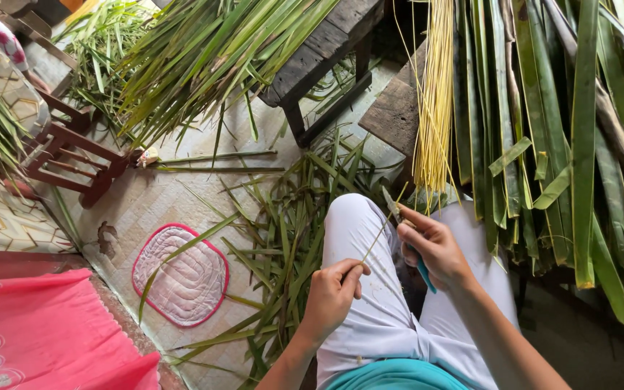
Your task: Stripping palm leaves using a small blade to separate the ribs from the foliage
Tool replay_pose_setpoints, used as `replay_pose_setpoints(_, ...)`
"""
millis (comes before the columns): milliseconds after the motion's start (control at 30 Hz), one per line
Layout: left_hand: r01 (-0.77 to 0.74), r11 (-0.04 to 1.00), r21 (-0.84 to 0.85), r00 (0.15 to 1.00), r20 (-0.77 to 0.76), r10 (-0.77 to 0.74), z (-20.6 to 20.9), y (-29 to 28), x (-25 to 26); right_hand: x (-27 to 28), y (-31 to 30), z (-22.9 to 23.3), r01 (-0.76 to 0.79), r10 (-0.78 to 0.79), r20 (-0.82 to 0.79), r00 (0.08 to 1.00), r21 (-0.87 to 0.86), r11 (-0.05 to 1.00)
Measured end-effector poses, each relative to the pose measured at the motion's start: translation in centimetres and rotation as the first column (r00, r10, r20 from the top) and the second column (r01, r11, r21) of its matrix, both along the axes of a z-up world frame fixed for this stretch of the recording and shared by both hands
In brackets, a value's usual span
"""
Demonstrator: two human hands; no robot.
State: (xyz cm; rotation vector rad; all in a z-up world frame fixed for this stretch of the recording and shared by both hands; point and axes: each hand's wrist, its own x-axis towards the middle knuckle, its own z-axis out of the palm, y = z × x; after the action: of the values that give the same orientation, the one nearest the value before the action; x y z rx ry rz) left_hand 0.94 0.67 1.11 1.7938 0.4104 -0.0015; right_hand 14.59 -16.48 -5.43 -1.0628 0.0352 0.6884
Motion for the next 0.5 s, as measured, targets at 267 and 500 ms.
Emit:
replay_pose_setpoints(267, -0.023, 0.999, 0.023, 1.000, 0.015, 0.023, 0.2, 0.5, 0.8, -4.5, 1.6, 0.2, -0.209, 0.209, -0.045, 0.977, 0.001, 0.978)
replay_pose_setpoints(500, -0.007, 0.997, -0.072, 0.999, -0.047, 0.004, 0.3, 0.7, -0.5, -1.1, -0.2, -1.7, -0.013, 0.020, 0.166, 0.986, -0.041, 0.999)
